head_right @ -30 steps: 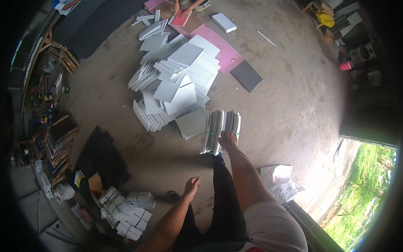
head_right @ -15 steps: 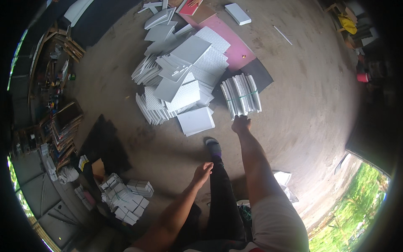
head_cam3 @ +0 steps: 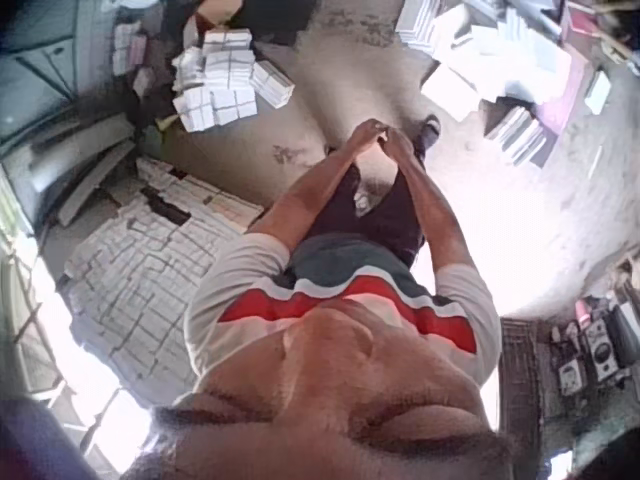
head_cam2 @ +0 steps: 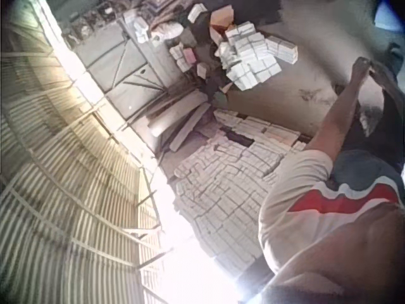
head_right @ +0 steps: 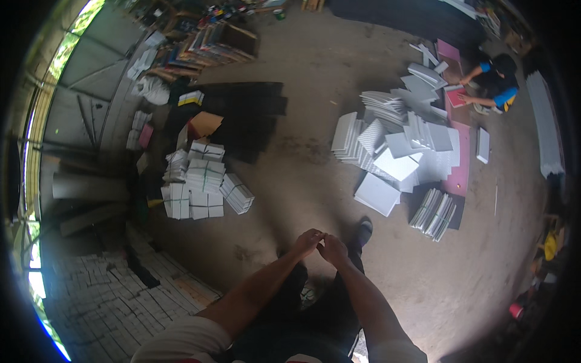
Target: The person picks up and stacks various flat materials, including white foam sheets, colored foam boards, and a rolled foam mat, in a cluttered storage area. They move items from the floor to higher stacks and rearrange bundles of foam sheets.
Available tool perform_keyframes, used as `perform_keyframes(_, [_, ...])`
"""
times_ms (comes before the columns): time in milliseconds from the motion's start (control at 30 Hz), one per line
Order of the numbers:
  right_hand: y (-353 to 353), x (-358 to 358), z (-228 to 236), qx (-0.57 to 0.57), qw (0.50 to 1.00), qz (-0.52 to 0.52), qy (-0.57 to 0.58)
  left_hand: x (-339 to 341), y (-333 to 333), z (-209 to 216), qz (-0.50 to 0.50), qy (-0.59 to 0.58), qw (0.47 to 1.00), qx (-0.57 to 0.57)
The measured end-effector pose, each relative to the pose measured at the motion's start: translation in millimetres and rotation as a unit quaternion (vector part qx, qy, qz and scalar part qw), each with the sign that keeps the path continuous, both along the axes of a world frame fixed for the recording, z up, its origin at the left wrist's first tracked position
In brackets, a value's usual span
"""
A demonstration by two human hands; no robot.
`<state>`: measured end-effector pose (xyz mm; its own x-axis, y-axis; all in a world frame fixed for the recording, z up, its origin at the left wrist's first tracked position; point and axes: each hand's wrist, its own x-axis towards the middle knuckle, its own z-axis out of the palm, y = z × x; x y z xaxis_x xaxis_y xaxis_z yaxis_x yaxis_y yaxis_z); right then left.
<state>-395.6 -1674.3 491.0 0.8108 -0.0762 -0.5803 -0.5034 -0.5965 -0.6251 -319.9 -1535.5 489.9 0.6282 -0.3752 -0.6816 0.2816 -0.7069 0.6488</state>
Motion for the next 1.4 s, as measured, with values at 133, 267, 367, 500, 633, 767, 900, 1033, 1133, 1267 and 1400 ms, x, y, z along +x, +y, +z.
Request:
perform_keyframes(133, [108.0, 43.3, 23.6, -0.009, 0.996, 0.077, -0.04, -8.7, 109.8, 15.5, 0.204, 0.0, 0.978, -0.052])
perform_keyframes(267, [217.7, 79.8, 40.5, 0.01, 0.988, 0.155, -0.029, -27.8, 231.7, -0.9, 0.365, 0.028, 0.918, -0.15])
perform_keyframes(367, [293.0, 109.1, 53.7, 0.027, 0.973, 0.227, -0.024, -23.5, 319.0, 34.9, 0.413, 0.034, 0.898, -0.147])
perform_keyframes(500, [379.6, 142.2, 63.2, 0.044, 0.952, 0.297, -0.06, -19.1, 408.6, 56.1, 0.488, 0.067, 0.862, -0.118])
perform_keyframes(633, [438.0, 174.2, 69.1, 0.065, 0.94, 0.319, -0.103, -6.2, 470.8, 56.1, 0.551, 0.108, 0.819, -0.121])
perform_keyframes(767, [469.5, 218.2, 79.0, 0.039, 0.944, 0.326, -0.01, 16.0, 518.0, 43.7, 0.589, 0.173, 0.782, -0.105])
perform_keyframes(900, [489.2, 275.1, 42.1, 0.029, 0.948, 0.317, -0.002, 46.2, 559.6, 32.2, 0.593, 0.188, 0.779, -0.074])
perform_keyframes(1033, [522.5, 320.1, 35.3, 0.008, 0.943, 0.332, 0.029, 69.9, 604.4, 31.6, 0.58, 0.169, 0.796, -0.027])
perform_keyframes(1133, [560.3, 363.4, 36.9, -0.011, 0.928, 0.373, 0.022, 89.9, 646.9, 16.7, 0.602, 0.113, 0.79, -0.036])
perform_keyframes(1267, [610.2, 403.3, 34.1, -0.036, 0.92, 0.39, 0.01, 131.1, 682.9, 33.9, 0.639, 0.123, 0.758, -0.049])
perform_keyframes(1400, [685.8, 422.4, 48.9, -0.023, 0.912, 0.41, -0.006, 140.5, 736.9, 24.4, 0.625, 0.068, 0.775, -0.066])
